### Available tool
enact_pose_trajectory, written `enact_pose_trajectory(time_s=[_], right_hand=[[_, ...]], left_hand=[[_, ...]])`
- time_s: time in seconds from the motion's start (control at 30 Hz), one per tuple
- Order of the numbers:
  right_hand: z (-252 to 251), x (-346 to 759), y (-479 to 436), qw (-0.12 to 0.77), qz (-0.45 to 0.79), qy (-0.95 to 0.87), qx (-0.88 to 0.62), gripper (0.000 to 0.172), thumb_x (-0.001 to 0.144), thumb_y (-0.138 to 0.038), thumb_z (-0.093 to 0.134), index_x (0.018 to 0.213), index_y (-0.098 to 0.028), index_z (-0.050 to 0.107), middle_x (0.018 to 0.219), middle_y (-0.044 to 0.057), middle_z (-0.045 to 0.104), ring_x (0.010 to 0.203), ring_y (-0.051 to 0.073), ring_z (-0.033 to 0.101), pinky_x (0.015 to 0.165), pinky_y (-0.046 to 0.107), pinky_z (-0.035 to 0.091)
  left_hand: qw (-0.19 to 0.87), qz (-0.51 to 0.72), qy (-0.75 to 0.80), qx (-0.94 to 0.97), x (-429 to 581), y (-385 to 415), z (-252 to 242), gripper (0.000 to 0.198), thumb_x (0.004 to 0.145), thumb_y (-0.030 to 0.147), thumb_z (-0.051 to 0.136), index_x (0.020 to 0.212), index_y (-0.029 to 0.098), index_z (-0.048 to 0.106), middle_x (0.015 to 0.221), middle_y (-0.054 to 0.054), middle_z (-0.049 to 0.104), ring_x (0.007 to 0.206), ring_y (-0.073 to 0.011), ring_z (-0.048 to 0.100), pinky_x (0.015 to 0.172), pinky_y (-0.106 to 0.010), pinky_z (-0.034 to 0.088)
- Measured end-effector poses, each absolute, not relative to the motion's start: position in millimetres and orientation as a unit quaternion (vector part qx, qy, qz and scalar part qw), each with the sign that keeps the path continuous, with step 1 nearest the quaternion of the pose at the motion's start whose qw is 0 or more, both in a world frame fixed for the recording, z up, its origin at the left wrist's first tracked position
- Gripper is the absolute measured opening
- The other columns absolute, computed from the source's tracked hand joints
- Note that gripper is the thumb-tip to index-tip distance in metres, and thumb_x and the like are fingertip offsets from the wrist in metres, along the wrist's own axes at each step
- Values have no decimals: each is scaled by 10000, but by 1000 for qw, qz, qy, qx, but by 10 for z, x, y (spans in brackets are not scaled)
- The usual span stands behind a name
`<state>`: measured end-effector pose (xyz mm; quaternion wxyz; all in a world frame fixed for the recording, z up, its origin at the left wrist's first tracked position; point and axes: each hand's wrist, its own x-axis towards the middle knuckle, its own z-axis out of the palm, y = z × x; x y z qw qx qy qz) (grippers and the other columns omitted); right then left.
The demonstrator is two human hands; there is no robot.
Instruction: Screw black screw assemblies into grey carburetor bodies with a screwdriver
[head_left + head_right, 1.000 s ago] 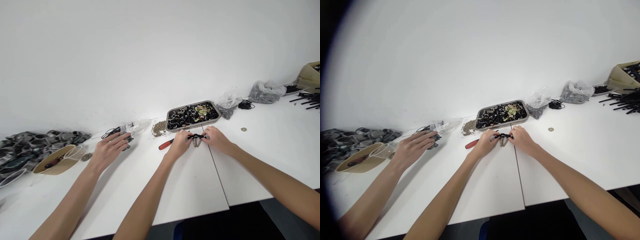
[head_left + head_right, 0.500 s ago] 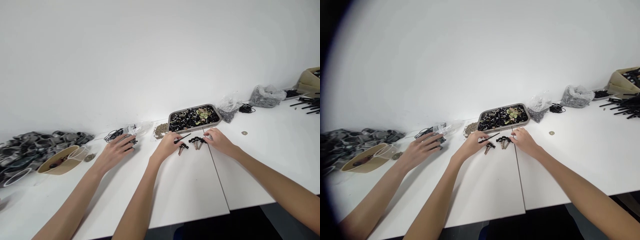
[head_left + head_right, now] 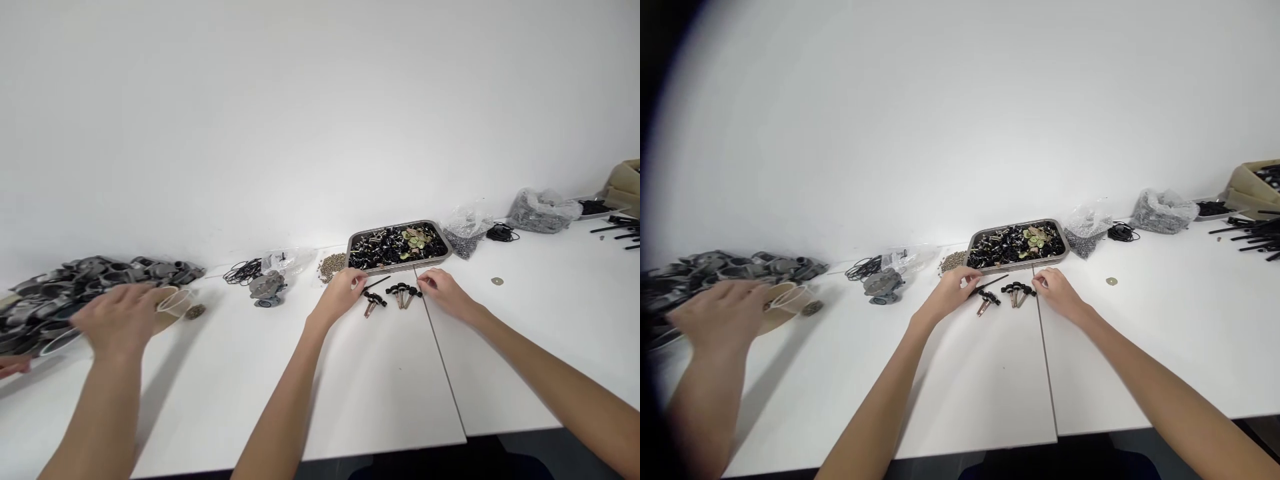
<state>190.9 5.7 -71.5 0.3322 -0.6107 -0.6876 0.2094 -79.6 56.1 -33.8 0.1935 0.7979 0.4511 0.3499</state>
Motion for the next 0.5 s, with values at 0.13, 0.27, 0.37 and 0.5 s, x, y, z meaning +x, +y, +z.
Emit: enact_pose_trajectory(time_s=[0.13,0.27,0.37,0.5], right_hand=[[-800,1953,122,348,218,-678,-610,287,838,-366,431,825,-169,640,864,74,641,815,217,572,708,318,424],[-873,1988,160,347,230,-676,-608,320,831,-403,429,863,-175,650,892,77,635,837,227,573,715,329,433],[-906,2003,171,346,235,-678,-604,340,839,-426,420,882,-179,650,914,79,631,866,234,575,738,336,442],[-931,2009,186,346,234,-686,-596,335,834,-426,414,875,-182,640,910,79,628,881,238,576,764,345,445]], left_hand=[[151,321,462,813,-736,619,-290,205,842,210,519,892,212,718,924,-57,730,828,-219,651,761,-343,509],[144,366,477,786,-858,632,-234,204,838,202,514,879,193,715,883,-56,736,795,-202,651,755,-338,516],[121,385,509,761,-1034,675,-201,221,842,228,506,885,186,718,900,-68,738,786,-199,648,726,-330,521],[43,340,561,753,-1462,822,-39,225,831,260,501,862,189,712,903,-75,725,797,-214,634,754,-351,507]])
